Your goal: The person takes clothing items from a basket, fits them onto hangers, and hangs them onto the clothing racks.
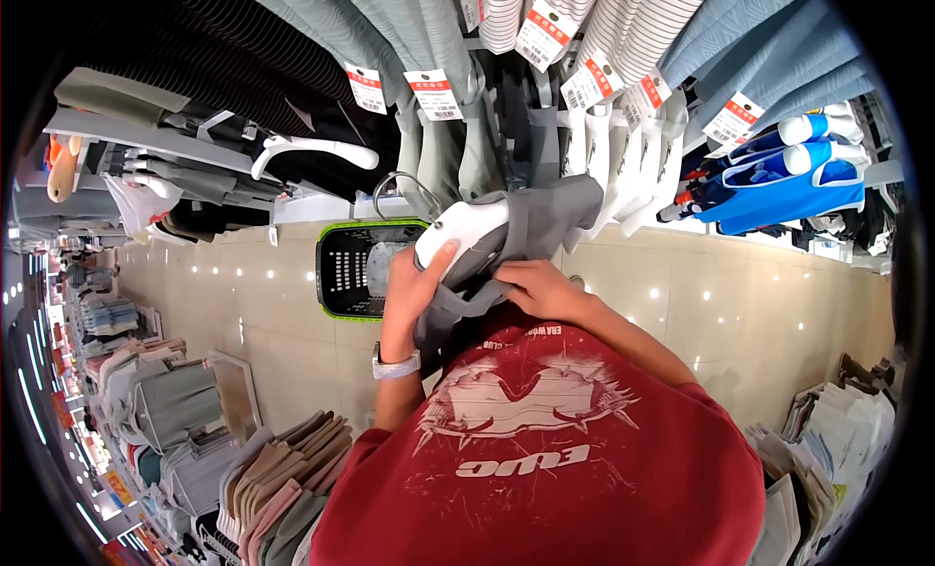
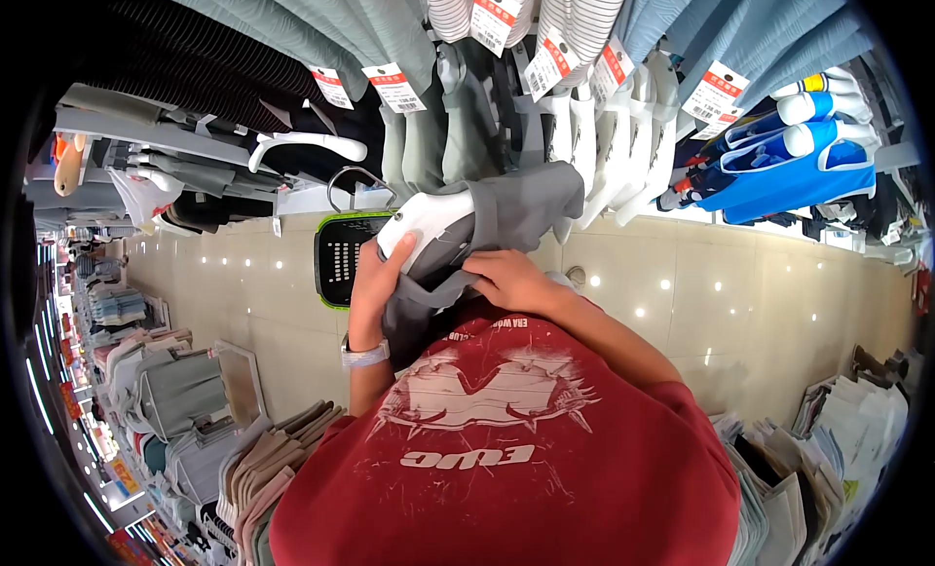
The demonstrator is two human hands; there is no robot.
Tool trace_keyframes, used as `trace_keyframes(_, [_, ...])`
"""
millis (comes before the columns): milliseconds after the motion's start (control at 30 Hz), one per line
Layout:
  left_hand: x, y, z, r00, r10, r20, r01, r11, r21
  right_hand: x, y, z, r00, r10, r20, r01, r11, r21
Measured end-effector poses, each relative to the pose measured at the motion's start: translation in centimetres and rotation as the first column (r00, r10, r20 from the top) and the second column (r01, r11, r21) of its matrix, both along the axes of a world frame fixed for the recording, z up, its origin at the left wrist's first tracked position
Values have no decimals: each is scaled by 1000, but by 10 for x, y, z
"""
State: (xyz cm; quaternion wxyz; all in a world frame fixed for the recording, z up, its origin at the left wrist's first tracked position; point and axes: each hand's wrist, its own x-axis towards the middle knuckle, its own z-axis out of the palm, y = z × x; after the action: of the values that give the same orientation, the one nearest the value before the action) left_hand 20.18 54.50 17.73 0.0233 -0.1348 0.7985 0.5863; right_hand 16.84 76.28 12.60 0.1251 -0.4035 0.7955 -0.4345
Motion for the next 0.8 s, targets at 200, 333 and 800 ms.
trace_keyframes(200, [17, -3, -29, 970, -105, 217, -35, 831, 555, 1, -1, 48, 589, 85, 804, 102, 979, -178])
trace_keyframes(333, [21, 5, -33, 934, -355, 28, 227, 655, 720, -6, -17, 48, 536, 167, 827, 248, 906, -343])
trace_keyframes(800, [16, 25, -49, 966, -257, 42, 226, 907, 354, -8, -34, 45, 723, 30, 691, 274, 905, -326])
